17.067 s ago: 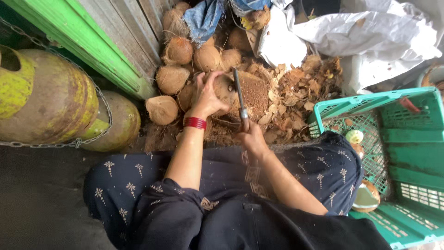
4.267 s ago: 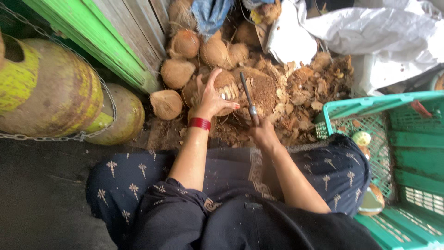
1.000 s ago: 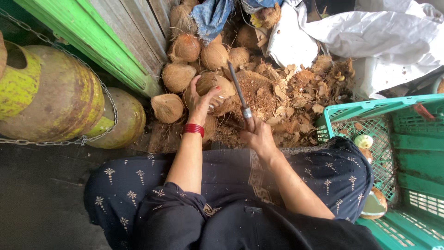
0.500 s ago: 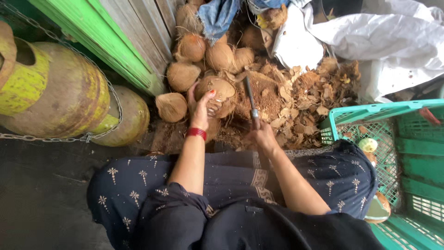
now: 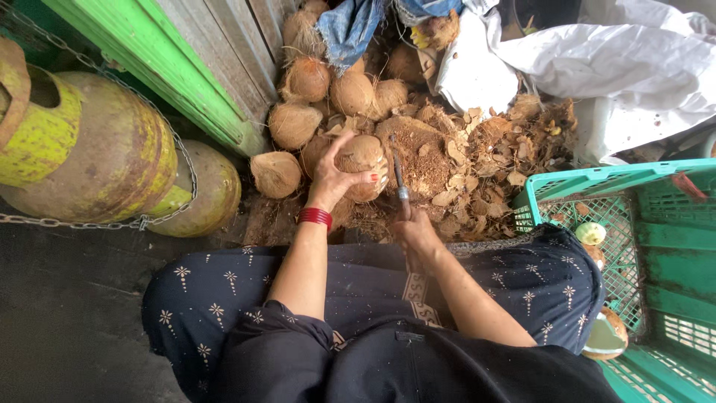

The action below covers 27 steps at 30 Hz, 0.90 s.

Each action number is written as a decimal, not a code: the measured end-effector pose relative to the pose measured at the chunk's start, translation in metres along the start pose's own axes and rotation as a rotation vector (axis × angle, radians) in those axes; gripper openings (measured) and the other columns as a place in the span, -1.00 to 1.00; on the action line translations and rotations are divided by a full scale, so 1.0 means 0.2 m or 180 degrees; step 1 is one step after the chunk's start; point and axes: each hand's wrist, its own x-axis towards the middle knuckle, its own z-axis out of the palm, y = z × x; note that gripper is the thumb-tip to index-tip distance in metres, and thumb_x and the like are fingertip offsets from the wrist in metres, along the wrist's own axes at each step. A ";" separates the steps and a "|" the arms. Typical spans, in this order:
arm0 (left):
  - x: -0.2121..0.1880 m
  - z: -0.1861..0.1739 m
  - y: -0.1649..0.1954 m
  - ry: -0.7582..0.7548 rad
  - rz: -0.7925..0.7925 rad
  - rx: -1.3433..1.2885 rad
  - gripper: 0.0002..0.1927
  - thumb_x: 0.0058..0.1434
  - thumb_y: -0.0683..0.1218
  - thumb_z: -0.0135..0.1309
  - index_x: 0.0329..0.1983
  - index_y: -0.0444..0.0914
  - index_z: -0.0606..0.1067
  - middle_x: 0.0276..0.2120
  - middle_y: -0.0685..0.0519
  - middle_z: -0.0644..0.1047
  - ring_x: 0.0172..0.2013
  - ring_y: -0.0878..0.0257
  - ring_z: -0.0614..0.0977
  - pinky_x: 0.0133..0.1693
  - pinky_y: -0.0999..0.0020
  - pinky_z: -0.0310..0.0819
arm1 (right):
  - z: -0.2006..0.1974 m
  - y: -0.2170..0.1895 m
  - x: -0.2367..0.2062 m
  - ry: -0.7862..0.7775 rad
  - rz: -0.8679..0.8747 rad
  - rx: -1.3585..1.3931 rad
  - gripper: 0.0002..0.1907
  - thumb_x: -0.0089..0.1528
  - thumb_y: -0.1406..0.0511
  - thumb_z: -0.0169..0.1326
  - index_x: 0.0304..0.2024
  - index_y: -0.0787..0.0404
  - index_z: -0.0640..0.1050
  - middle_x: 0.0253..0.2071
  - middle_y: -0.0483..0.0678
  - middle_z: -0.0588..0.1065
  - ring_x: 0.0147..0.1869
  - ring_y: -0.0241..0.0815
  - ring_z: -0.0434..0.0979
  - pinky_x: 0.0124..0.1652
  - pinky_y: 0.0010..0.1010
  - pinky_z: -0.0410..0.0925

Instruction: The person sits on the floor and uses a long, pointed metal tool to peel the fibrous husk off a coconut. They hold the coconut with one hand and repeatedly strike and scrape the husk with the tool, rotating the coconut to remove the husk from different sides. The peeled coconut is then placed aside, and the person picks up another coconut to repeat the process.

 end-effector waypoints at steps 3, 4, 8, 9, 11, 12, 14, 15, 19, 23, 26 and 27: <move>-0.03 0.05 0.01 0.0225 -0.0559 -0.0522 0.16 -0.50 0.28 0.47 0.30 0.03 0.35 0.33 -0.08 0.33 0.34 0.01 0.32 0.30 -0.24 0.14 | 0.02 -0.07 -0.03 -0.0261 -0.0304 0.0568 -0.90 0.21 0.48 -0.04 -0.37 0.22 0.35 -0.60 -0.03 0.35 -0.66 -0.22 0.27 -0.67 -0.44 0.28; -0.05 0.08 0.02 0.0424 -0.0538 -0.0906 0.15 -0.49 0.28 0.47 0.30 0.01 0.34 0.34 -0.09 0.32 0.35 0.00 0.31 0.29 -0.24 0.14 | 0.01 -0.10 -0.05 -0.0113 -0.0365 0.0455 -0.89 0.20 0.49 -0.05 -0.37 0.20 0.36 -0.59 -0.05 0.39 -0.65 -0.23 0.32 -0.64 -0.45 0.32; -0.05 0.15 0.09 0.0913 -0.0685 -0.0891 0.14 -0.43 0.29 0.46 0.31 0.04 0.29 0.31 -0.07 0.36 0.29 0.01 0.42 0.29 -0.10 0.36 | -0.06 -0.20 -0.16 0.0322 -0.0836 0.0150 -0.88 0.21 0.50 -0.05 -0.38 0.21 0.37 -0.56 -0.05 0.47 -0.62 -0.26 0.49 -0.59 -0.47 0.47; -0.04 0.15 0.10 0.0724 -0.0681 -0.0629 0.18 -0.47 0.23 0.48 0.32 0.05 0.24 0.30 -0.07 0.34 0.29 0.00 0.39 0.28 -0.10 0.32 | -0.08 -0.21 -0.17 0.0396 -0.1027 0.0105 -0.89 0.22 0.49 -0.04 -0.39 0.23 0.36 -0.56 -0.03 0.47 -0.61 -0.27 0.52 -0.59 -0.46 0.49; -0.02 0.14 0.11 0.0341 -0.0650 -0.0096 0.28 -0.53 0.11 0.53 0.34 0.09 0.15 0.27 -0.07 0.30 0.28 -0.01 0.32 0.27 -0.11 0.25 | -0.09 -0.20 -0.19 0.0565 -0.1729 -0.0286 -0.89 0.27 0.47 0.03 -0.34 0.26 0.37 -0.57 0.06 0.42 -0.61 -0.21 0.40 -0.60 -0.48 0.40; -0.01 0.14 0.11 0.0308 -0.0623 -0.0132 0.26 -0.52 0.09 0.53 0.34 0.09 0.16 0.28 -0.07 0.30 0.29 -0.01 0.31 0.27 -0.10 0.26 | -0.09 -0.19 -0.18 0.0654 -0.2069 -0.0477 -0.88 0.29 0.46 0.06 -0.31 0.27 0.38 -0.57 0.11 0.40 -0.62 -0.18 0.34 -0.60 -0.48 0.36; 0.01 0.13 0.11 0.0239 -0.0594 -0.0198 0.23 -0.50 0.04 0.54 0.34 0.10 0.20 0.31 -0.07 0.30 0.32 -0.01 0.31 0.28 -0.08 0.28 | -0.09 -0.17 -0.15 0.0512 -0.1359 -0.0439 -0.89 0.27 0.48 -0.03 -0.20 0.19 0.41 -0.52 0.08 0.40 -0.59 -0.22 0.34 -0.60 -0.46 0.32; 0.01 0.12 0.11 0.0210 -0.0660 -0.0248 0.23 -0.53 0.01 0.52 0.33 0.10 0.21 0.31 -0.06 0.29 0.31 0.00 0.33 0.26 -0.07 0.32 | -0.09 -0.16 -0.13 0.0445 -0.1018 -0.0424 -0.82 0.26 0.49 -0.08 -0.14 0.15 0.42 -0.49 0.06 0.40 -0.58 -0.24 0.35 -0.59 -0.44 0.31; 0.02 0.10 0.12 -0.0012 -0.0717 -0.0139 0.25 -0.58 -0.09 0.52 0.31 0.12 0.23 0.33 -0.03 0.26 0.31 0.03 0.31 0.26 -0.07 0.26 | -0.12 -0.17 -0.09 0.0181 -0.0161 0.0426 -0.77 0.18 0.50 0.05 -0.14 0.17 0.47 -0.40 -0.12 0.51 -0.54 -0.30 0.38 -0.49 -0.47 0.36; 0.03 0.10 0.16 0.0157 -0.0311 0.0294 0.27 -0.52 -0.06 0.64 0.31 0.08 0.19 0.31 -0.10 0.21 0.28 -0.03 0.29 0.29 -0.09 0.22 | -0.13 -0.18 -0.17 0.0400 -0.0680 -0.0139 -0.83 0.18 0.51 0.10 -0.16 0.39 0.48 -0.37 -0.10 0.48 -0.46 -0.28 0.49 -0.37 -0.38 0.45; 0.03 0.11 0.20 -0.0062 -0.0950 0.0526 0.27 -0.55 -0.03 0.54 0.36 0.18 0.22 0.30 -0.05 0.28 0.26 0.03 0.40 0.26 -0.05 0.36 | -0.10 -0.18 -0.21 0.0549 -0.1229 -0.0463 -0.87 0.19 0.49 0.03 -0.19 0.33 0.44 -0.48 0.02 0.48 -0.48 -0.22 0.49 -0.40 -0.31 0.49; 0.03 0.12 0.22 -0.0045 -0.0941 0.0577 0.27 -0.54 -0.04 0.55 0.35 0.18 0.23 0.31 -0.07 0.24 0.27 0.00 0.36 0.25 -0.06 0.33 | -0.09 -0.17 -0.21 0.0569 -0.1380 -0.0490 -0.87 0.19 0.48 -0.01 -0.20 0.28 0.43 -0.51 0.00 0.47 -0.49 -0.22 0.52 -0.40 -0.31 0.52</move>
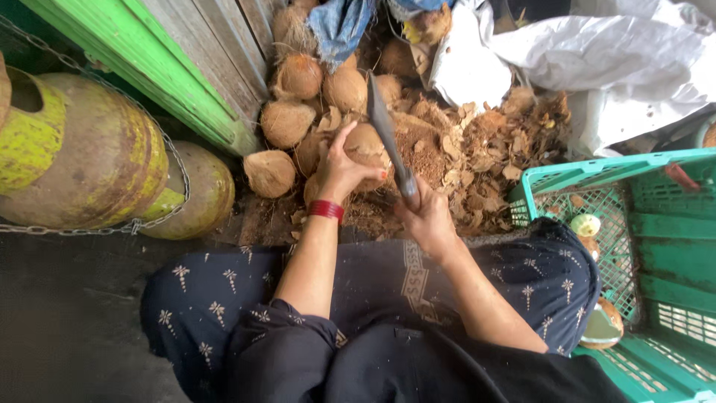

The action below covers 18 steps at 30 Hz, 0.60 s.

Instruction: The person sits on the floor and uses a long, pointed metal tool to peel the fibrous husk off a coconut. They hold the coconut with one hand and repeatedly strike and scrape the husk with the tool, rotating the coconut to remove the husk from different sides. The peeled coconut is then placed aside, and the person picks up another coconut to repeat the process.

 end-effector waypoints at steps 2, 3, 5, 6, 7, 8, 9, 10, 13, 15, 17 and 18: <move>0.01 0.01 0.04 0.0091 0.0095 0.0080 0.26 -0.54 -0.05 0.58 0.34 0.16 0.24 0.34 -0.11 0.15 0.29 -0.06 0.27 0.25 -0.10 0.29 | 0.03 0.01 0.02 0.0009 -0.0028 -0.0039 -0.57 0.12 0.55 -0.03 -0.02 0.05 0.38 -0.44 -0.02 0.47 -0.43 -0.22 0.52 -0.38 -0.33 0.49; 0.02 0.02 0.06 0.0084 0.0019 0.0196 0.25 -0.54 -0.07 0.57 0.33 0.15 0.24 0.33 -0.11 0.15 0.27 -0.06 0.29 0.24 -0.11 0.31 | 0.05 0.02 0.05 0.0025 -0.0053 -0.0070 -0.41 0.08 0.59 -0.04 0.07 -0.06 0.35 -0.41 -0.03 0.46 -0.41 -0.22 0.52 -0.36 -0.33 0.47; 0.02 0.05 0.08 0.0025 -0.0182 0.0431 0.22 -0.52 -0.11 0.55 0.31 0.13 0.25 0.31 -0.09 0.14 0.23 -0.05 0.34 0.22 -0.12 0.36 | 0.06 0.03 0.09 0.0067 0.0524 0.0223 -0.68 0.09 0.58 0.05 -0.14 0.25 0.40 -0.40 0.03 0.48 -0.41 -0.17 0.52 -0.36 -0.32 0.46; 0.01 0.07 0.08 0.0092 -0.0069 0.0281 0.20 -0.53 -0.13 0.56 0.29 0.12 0.27 0.30 -0.09 0.13 0.24 -0.06 0.31 0.22 -0.15 0.34 | 0.07 0.03 0.10 0.0105 0.0805 0.0378 -0.81 0.10 0.57 0.09 -0.24 0.40 0.42 -0.39 0.06 0.49 -0.41 -0.15 0.52 -0.36 -0.31 0.46; 0.02 0.09 0.09 0.0178 0.0072 0.0109 0.19 -0.54 -0.14 0.57 0.27 0.11 0.30 0.28 -0.09 0.13 0.25 -0.08 0.28 0.22 -0.17 0.31 | 0.06 0.03 0.10 0.0100 0.0729 0.0403 -0.79 0.10 0.57 0.09 -0.24 0.36 0.41 -0.38 0.04 0.47 -0.41 -0.16 0.51 -0.37 -0.32 0.47; 0.02 0.10 0.08 0.0237 0.0170 -0.0034 0.18 -0.55 -0.16 0.58 0.25 0.11 0.32 0.27 -0.09 0.12 0.26 -0.09 0.26 0.22 -0.20 0.29 | 0.05 0.02 0.09 0.0075 0.0702 0.0451 -0.77 0.09 0.57 0.08 -0.23 0.32 0.40 -0.38 0.03 0.46 -0.41 -0.16 0.50 -0.38 -0.32 0.48; -0.01 0.12 0.06 0.0277 0.0144 -0.0018 0.17 -0.56 -0.14 0.59 0.23 0.11 0.32 0.28 -0.09 0.12 0.24 -0.09 0.28 0.21 -0.21 0.28 | 0.04 0.01 0.06 0.0044 0.0713 0.0496 -0.75 0.09 0.57 0.07 -0.22 0.27 0.39 -0.37 0.02 0.44 -0.41 -0.17 0.50 -0.39 -0.33 0.49; -0.01 0.13 0.05 0.0370 0.0164 -0.0004 0.16 -0.58 -0.12 0.60 0.22 0.12 0.33 0.28 -0.08 0.11 0.23 -0.08 0.30 0.19 -0.22 0.28 | 0.02 0.00 0.04 -0.0009 0.0775 0.0722 -0.74 0.08 0.57 0.08 -0.24 0.25 0.37 -0.39 0.02 0.42 -0.44 -0.15 0.47 -0.42 -0.31 0.47; -0.02 0.13 0.01 0.0529 0.0460 0.0216 0.16 -0.54 -0.10 0.54 0.24 0.14 0.28 0.20 -0.07 0.20 0.17 -0.09 0.36 0.16 -0.17 0.35 | -0.03 0.00 -0.05 -0.0094 0.0530 0.0977 -0.75 0.08 0.56 0.07 -0.31 0.19 0.35 -0.43 0.01 0.41 -0.50 -0.15 0.46 -0.49 -0.32 0.47; -0.02 0.14 0.00 0.0558 0.0590 0.0392 0.16 -0.51 -0.10 0.51 0.26 0.14 0.25 0.15 -0.08 0.24 0.15 -0.10 0.37 0.14 -0.15 0.38 | -0.07 0.05 -0.05 0.0049 -0.0129 0.0507 -0.85 0.11 0.53 0.01 -0.37 0.19 0.41 -0.44 0.00 0.50 -0.48 -0.26 0.57 -0.47 -0.41 0.58; -0.02 0.16 0.00 0.0617 0.0626 0.0594 0.16 -0.50 -0.10 0.52 0.26 0.14 0.23 0.14 -0.10 0.23 0.12 -0.13 0.37 0.13 -0.16 0.35 | -0.07 0.15 0.00 0.0275 -0.1046 0.0595 -0.83 0.23 0.52 0.05 -0.40 0.21 0.41 -0.55 -0.01 0.46 -0.61 -0.20 0.48 -0.60 -0.37 0.42; -0.01 0.17 -0.01 0.0599 0.0580 0.0602 0.17 -0.51 -0.10 0.53 0.25 0.15 0.23 0.14 -0.10 0.22 0.12 -0.13 0.37 0.13 -0.17 0.36 | -0.05 0.21 0.03 0.0396 -0.1504 0.0648 -0.79 0.30 0.52 0.07 -0.41 0.22 0.41 -0.61 -0.01 0.45 -0.68 -0.17 0.43 -0.66 -0.35 0.35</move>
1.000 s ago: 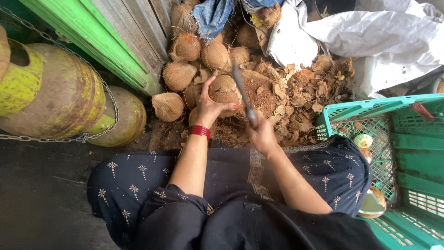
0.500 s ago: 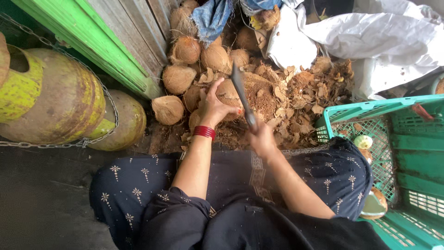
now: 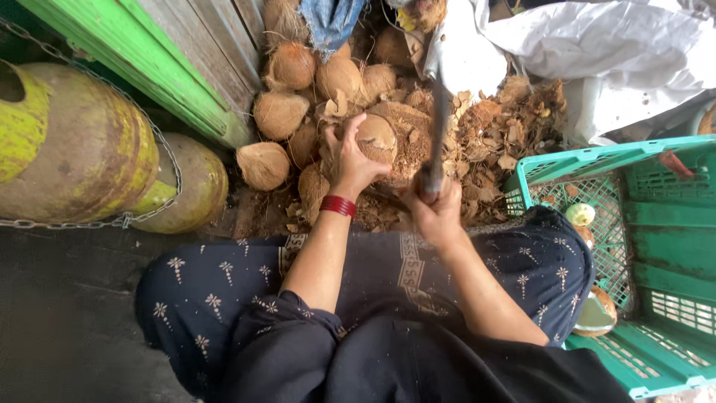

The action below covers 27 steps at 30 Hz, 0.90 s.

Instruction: The person sits on the floor and uses a long, pointed metal tool to peel the fibrous husk off a coconut. They hold the coconut with one hand and repeatedly strike and scrape the husk with the tool, rotating the coconut to remove the husk from different sides. The peeled coconut is then placed aside, and the person picks up another coconut to repeat the process.

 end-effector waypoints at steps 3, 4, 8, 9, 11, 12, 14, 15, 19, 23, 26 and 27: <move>0.02 0.01 -0.02 -0.0055 -0.0243 -0.0106 0.18 -0.54 -0.08 0.56 0.24 0.17 0.25 0.17 -0.09 0.21 0.13 -0.11 0.39 0.12 -0.16 0.39 | 0.04 0.19 0.01 -0.0137 0.1328 -0.0231 -0.74 0.05 0.64 0.03 -0.27 0.32 0.39 -0.41 -0.04 0.42 -0.44 -0.23 0.46 -0.51 -0.43 0.40; 0.03 0.00 -0.04 -0.0110 -0.0451 -0.0214 0.17 -0.54 -0.07 0.56 0.23 0.18 0.27 0.21 -0.08 0.22 0.14 -0.09 0.40 0.13 -0.13 0.42 | 0.04 0.22 0.02 -0.0023 0.1842 0.0003 -0.72 0.05 0.63 0.00 -0.25 0.25 0.41 -0.46 -0.04 0.40 -0.51 -0.23 0.40 -0.56 -0.42 0.30; 0.04 -0.09 -0.15 -0.0080 0.0738 -0.1025 0.19 -0.46 -0.09 0.60 0.31 0.03 0.26 0.25 -0.04 0.41 0.26 0.00 0.44 0.29 -0.08 0.39 | 0.05 0.17 0.08 0.0170 0.2668 0.0099 -0.60 0.05 0.61 0.00 -0.22 0.03 0.37 -0.57 -0.05 0.36 -0.65 -0.24 0.31 -0.68 -0.39 0.16; 0.01 -0.10 -0.18 -0.0177 0.0454 -0.1091 0.19 -0.46 -0.09 0.59 0.32 0.03 0.26 0.27 -0.04 0.42 0.27 0.03 0.44 0.30 -0.06 0.37 | 0.06 0.12 0.06 0.0125 0.2659 -0.0118 -0.57 0.04 0.62 0.02 -0.23 0.00 0.34 -0.58 -0.05 0.36 -0.65 -0.26 0.33 -0.67 -0.39 0.18; 0.03 -0.13 -0.18 -0.0303 0.0089 -0.1274 0.19 -0.46 -0.09 0.56 0.35 0.02 0.27 0.29 -0.03 0.42 0.28 0.09 0.42 0.31 -0.02 0.34 | 0.06 -0.02 0.05 0.0214 0.2739 -0.0008 -0.62 0.08 0.59 -0.01 -0.22 0.05 0.27 -0.55 -0.05 0.38 -0.66 -0.21 0.33 -0.69 -0.37 0.19; 0.05 -0.15 -0.16 -0.0338 0.0028 -0.1166 0.21 -0.47 -0.07 0.55 0.35 0.05 0.24 0.31 -0.03 0.36 0.28 0.08 0.40 0.27 -0.02 0.36 | 0.06 -0.08 0.09 0.0266 0.2718 0.0060 -0.64 0.11 0.58 -0.02 -0.22 0.07 0.24 -0.54 -0.05 0.39 -0.66 -0.18 0.33 -0.69 -0.37 0.19; 0.03 -0.16 -0.11 -0.0538 -0.0274 -0.0923 0.24 -0.49 -0.03 0.55 0.35 0.11 0.18 0.33 -0.02 0.25 0.27 0.07 0.36 0.19 -0.01 0.41 | 0.03 -0.21 0.08 -0.0011 0.2005 -0.0163 -0.76 0.14 0.53 0.08 -0.30 0.20 0.31 -0.52 -0.02 0.41 -0.63 -0.23 0.37 -0.67 -0.43 0.29; 0.03 -0.16 -0.07 -0.0538 -0.0314 -0.0788 0.23 -0.50 -0.07 0.54 0.34 0.12 0.21 0.31 -0.04 0.23 0.25 0.03 0.37 0.20 -0.01 0.40 | 0.03 -0.26 0.07 -0.0161 0.1670 -0.0263 -0.80 0.15 0.51 0.13 -0.34 0.26 0.35 -0.52 -0.01 0.42 -0.62 -0.25 0.39 -0.66 -0.46 0.34; 0.01 -0.15 0.10 -0.0580 -0.0489 -0.0073 0.17 -0.47 -0.16 0.53 0.30 0.15 0.26 0.25 -0.07 0.19 0.19 -0.09 0.34 0.18 -0.06 0.38 | 0.05 -0.29 0.04 -0.0035 0.0657 -0.0336 -0.83 0.18 0.53 0.03 -0.28 0.22 0.36 -0.51 -0.03 0.43 -0.56 -0.31 0.48 -0.57 -0.48 0.46; 0.01 -0.16 0.15 -0.0592 -0.0645 0.0343 0.17 -0.47 -0.12 0.57 0.29 0.15 0.26 0.21 -0.07 0.18 0.17 -0.08 0.35 0.14 -0.11 0.42 | 0.10 -0.02 0.03 0.0137 0.2766 0.0359 -0.83 0.19 0.48 -0.06 -0.17 0.22 0.41 -0.47 -0.01 0.56 -0.65 -0.31 0.33 -0.63 -0.51 0.34; 0.02 -0.19 0.09 -0.0622 -0.0628 -0.0116 0.20 -0.50 -0.12 0.56 0.30 0.15 0.26 0.23 -0.06 0.24 0.17 -0.03 0.41 0.22 -0.10 0.35 | 0.04 0.20 0.01 0.0378 0.2997 0.0729 -0.84 0.20 0.50 -0.07 -0.16 0.30 0.37 -0.50 -0.01 0.46 -0.63 -0.28 0.30 -0.63 -0.48 0.27; 0.04 -0.20 0.05 -0.0597 -0.0480 -0.0225 0.20 -0.51 -0.10 0.57 0.30 0.13 0.26 0.24 -0.06 0.26 0.19 -0.02 0.40 0.22 -0.11 0.34 | 0.03 0.24 0.01 0.0428 0.2894 0.0758 -0.85 0.20 0.52 -0.06 -0.17 0.33 0.35 -0.52 -0.01 0.40 -0.62 -0.27 0.32 -0.64 -0.45 0.28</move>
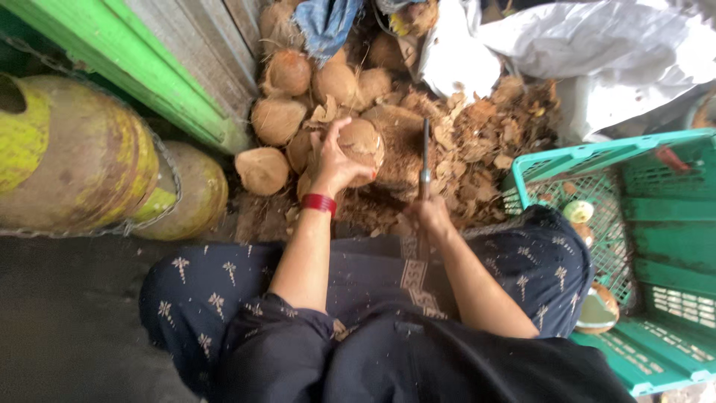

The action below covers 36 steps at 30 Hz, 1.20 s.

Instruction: The person sits on the floor and uses a long, pointed metal tool to peel the fibrous husk off a coconut. They hold the coconut with one hand and repeatedly strike and scrape the husk with the tool, rotating the coconut to remove the husk from different sides. The peeled coconut is then placed aside, and the person picks up another coconut to repeat the process.

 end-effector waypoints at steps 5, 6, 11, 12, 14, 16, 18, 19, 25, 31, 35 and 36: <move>0.01 -0.04 -0.13 0.0035 0.0084 -0.0731 0.28 -0.46 -0.05 0.61 0.36 0.09 0.14 0.35 -0.04 0.20 0.30 0.00 0.28 0.22 -0.21 0.19 | 0.02 -0.08 -0.03 -0.0035 -0.0101 -0.0571 -0.86 0.17 0.50 0.05 -0.33 0.21 0.37 -0.58 -0.10 0.36 -0.63 -0.32 0.30 -0.62 -0.52 0.25; 0.01 -0.03 -0.14 0.0024 0.0132 -0.0725 0.28 -0.48 -0.04 0.58 0.37 0.10 0.16 0.34 -0.04 0.24 0.30 0.02 0.31 0.24 -0.18 0.21 | 0.04 -0.12 -0.08 -0.0104 -0.0063 -0.0327 -0.84 0.16 0.48 0.05 -0.37 0.17 0.34 -0.61 -0.09 0.34 -0.65 -0.31 0.27 -0.64 -0.50 0.24; 0.03 0.06 -0.12 0.0109 -0.0068 -0.0455 0.26 -0.49 -0.04 0.53 0.39 0.13 0.21 0.32 -0.04 0.34 0.29 0.03 0.40 0.32 -0.07 0.30 | 0.02 -0.27 -0.26 -0.0451 -0.1719 -0.0642 -0.83 0.16 0.51 0.02 -0.44 0.21 0.33 -0.64 -0.09 0.36 -0.69 -0.28 0.29 -0.66 -0.49 0.31; 0.03 0.08 -0.12 0.0175 -0.0177 -0.0379 0.25 -0.48 -0.05 0.57 0.38 0.14 0.21 0.34 -0.11 0.23 0.31 -0.04 0.30 0.31 -0.11 0.23 | 0.02 -0.26 -0.26 -0.0489 -0.2199 -0.0760 -0.83 0.17 0.52 0.00 -0.45 0.23 0.34 -0.63 -0.08 0.38 -0.68 -0.29 0.34 -0.65 -0.48 0.35; 0.04 0.10 -0.10 0.0346 -0.0326 -0.0241 0.25 -0.44 -0.07 0.63 0.36 0.16 0.21 0.38 -0.22 0.01 0.34 -0.15 0.09 0.28 -0.20 0.09 | 0.05 -0.21 -0.21 -0.0371 -0.2488 -0.0920 -0.82 0.17 0.53 0.05 -0.45 0.20 0.38 -0.57 -0.08 0.43 -0.62 -0.31 0.40 -0.60 -0.49 0.39; 0.04 0.12 -0.10 0.0292 0.0202 -0.0870 0.24 -0.48 -0.07 0.59 0.33 0.13 0.20 0.37 -0.15 0.18 0.33 -0.08 0.25 0.30 -0.15 0.17 | 0.09 -0.11 -0.14 -0.0552 -0.1802 -0.0740 -0.80 0.14 0.53 0.06 -0.42 0.17 0.37 -0.56 -0.07 0.44 -0.62 -0.30 0.39 -0.60 -0.47 0.37; 0.04 0.13 -0.09 0.0266 0.0371 -0.0803 0.23 -0.51 -0.09 0.57 0.31 0.13 0.21 0.38 -0.12 0.17 0.34 -0.07 0.27 0.29 -0.15 0.19 | 0.10 -0.05 -0.06 -0.0979 -0.0234 -0.0214 -0.76 0.09 0.54 0.03 -0.37 0.14 0.30 -0.57 -0.07 0.42 -0.67 -0.27 0.31 -0.65 -0.43 0.31; 0.04 0.12 -0.10 0.0235 0.0256 -0.0406 0.23 -0.51 -0.10 0.59 0.30 0.15 0.23 0.39 -0.14 0.08 0.34 -0.10 0.20 0.28 -0.18 0.17 | 0.11 -0.02 -0.05 -0.0899 -0.0206 -0.0209 -0.76 0.09 0.54 0.04 -0.35 0.17 0.30 -0.57 -0.04 0.44 -0.67 -0.25 0.31 -0.66 -0.41 0.30; 0.01 0.12 -0.19 0.0484 0.0757 -0.0438 0.21 -0.51 -0.07 0.61 0.31 0.12 0.28 0.34 -0.04 0.26 0.35 -0.05 0.30 0.40 -0.14 0.11 | 0.13 -0.15 -0.24 -0.0610 -0.0379 -0.0557 -0.78 0.11 0.52 0.10 -0.28 0.22 0.36 -0.52 -0.04 0.45 -0.61 -0.27 0.36 -0.63 -0.44 0.30; 0.00 0.16 -0.24 0.0627 0.0799 -0.0682 0.20 -0.51 -0.16 0.59 0.29 0.12 0.28 0.33 -0.11 0.14 0.31 -0.11 0.24 0.31 -0.18 0.13 | 0.06 -0.37 -0.45 -0.0429 -0.1751 -0.0913 -0.83 0.19 0.48 0.14 -0.31 0.25 0.39 -0.47 -0.03 0.43 -0.54 -0.28 0.43 -0.57 -0.50 0.37; -0.01 0.15 -0.21 0.0660 0.0692 -0.0643 0.21 -0.54 -0.12 0.58 0.28 0.15 0.26 0.29 -0.06 0.20 0.27 -0.05 0.33 0.30 -0.15 0.24 | 0.14 -0.21 -0.32 -0.0241 -0.1563 -0.0716 -0.80 0.15 0.52 0.06 -0.25 0.17 0.44 -0.43 -0.02 0.47 -0.58 -0.33 0.46 -0.56 -0.52 0.44; -0.01 0.14 -0.21 0.0563 0.0490 -0.0462 0.21 -0.53 -0.11 0.57 0.29 0.17 0.27 0.28 -0.05 0.22 0.25 -0.03 0.36 0.27 -0.13 0.31 | 0.16 -0.15 -0.27 -0.0119 -0.1107 -0.0809 -0.71 0.10 0.54 0.02 -0.20 0.10 0.47 -0.40 -0.05 0.51 -0.58 -0.37 0.49 -0.56 -0.55 0.46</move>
